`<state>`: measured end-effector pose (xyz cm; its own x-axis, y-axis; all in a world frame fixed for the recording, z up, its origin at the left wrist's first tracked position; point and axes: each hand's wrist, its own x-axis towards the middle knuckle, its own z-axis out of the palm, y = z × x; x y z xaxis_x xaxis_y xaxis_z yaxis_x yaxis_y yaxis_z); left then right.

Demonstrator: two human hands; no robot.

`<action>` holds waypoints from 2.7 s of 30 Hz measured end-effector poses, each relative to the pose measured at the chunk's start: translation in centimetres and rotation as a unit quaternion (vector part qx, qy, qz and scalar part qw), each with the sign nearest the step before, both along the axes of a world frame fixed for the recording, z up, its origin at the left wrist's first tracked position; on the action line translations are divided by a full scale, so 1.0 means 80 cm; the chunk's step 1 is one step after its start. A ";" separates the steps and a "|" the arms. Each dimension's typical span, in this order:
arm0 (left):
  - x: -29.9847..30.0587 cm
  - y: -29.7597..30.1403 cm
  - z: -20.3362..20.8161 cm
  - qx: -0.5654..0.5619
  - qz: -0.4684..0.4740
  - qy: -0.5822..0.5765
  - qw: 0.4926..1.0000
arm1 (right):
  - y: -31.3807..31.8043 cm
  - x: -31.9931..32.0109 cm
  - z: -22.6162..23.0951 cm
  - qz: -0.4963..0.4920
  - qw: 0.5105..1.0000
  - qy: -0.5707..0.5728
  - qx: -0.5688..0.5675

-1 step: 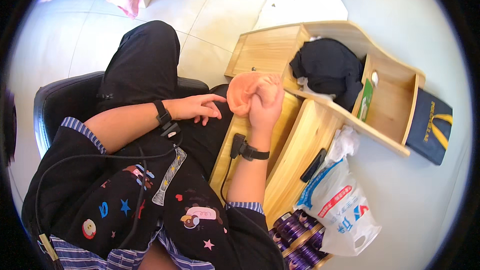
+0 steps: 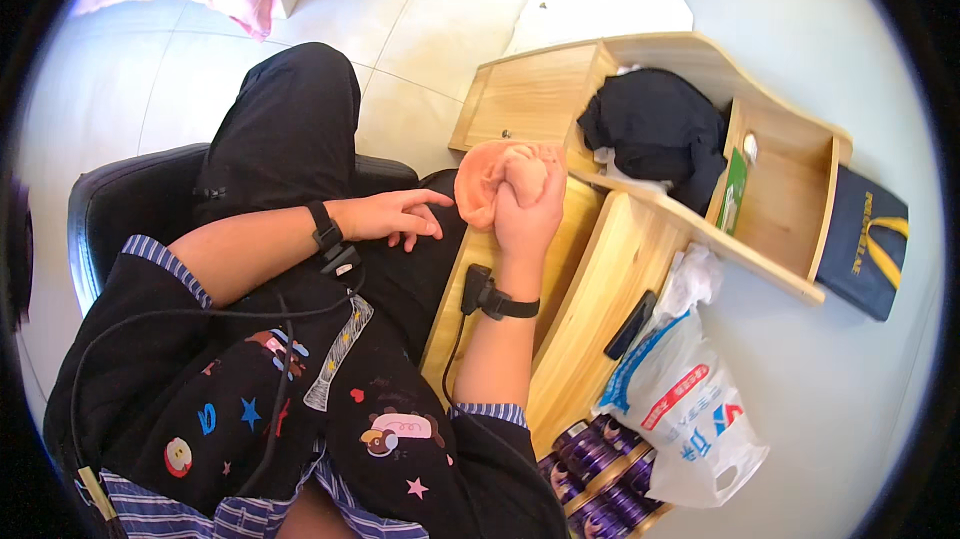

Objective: The person wipes the surface and shelves of a wooden desk using a cloth.

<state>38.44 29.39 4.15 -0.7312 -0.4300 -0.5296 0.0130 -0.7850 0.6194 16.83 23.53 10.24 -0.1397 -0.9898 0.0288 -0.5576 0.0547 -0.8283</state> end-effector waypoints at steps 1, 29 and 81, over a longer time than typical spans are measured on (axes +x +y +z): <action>-0.004 0.004 0.004 -0.003 -0.014 0.007 1.000 | 0.005 -0.010 0.001 -0.013 1.000 -0.001 -0.002; -0.068 0.230 0.127 -0.035 -0.386 0.009 0.922 | 0.378 0.038 0.148 -0.265 0.954 0.114 0.081; -0.013 0.322 0.084 -0.272 -0.268 0.205 0.901 | 0.434 0.025 0.135 -0.256 0.959 0.095 0.077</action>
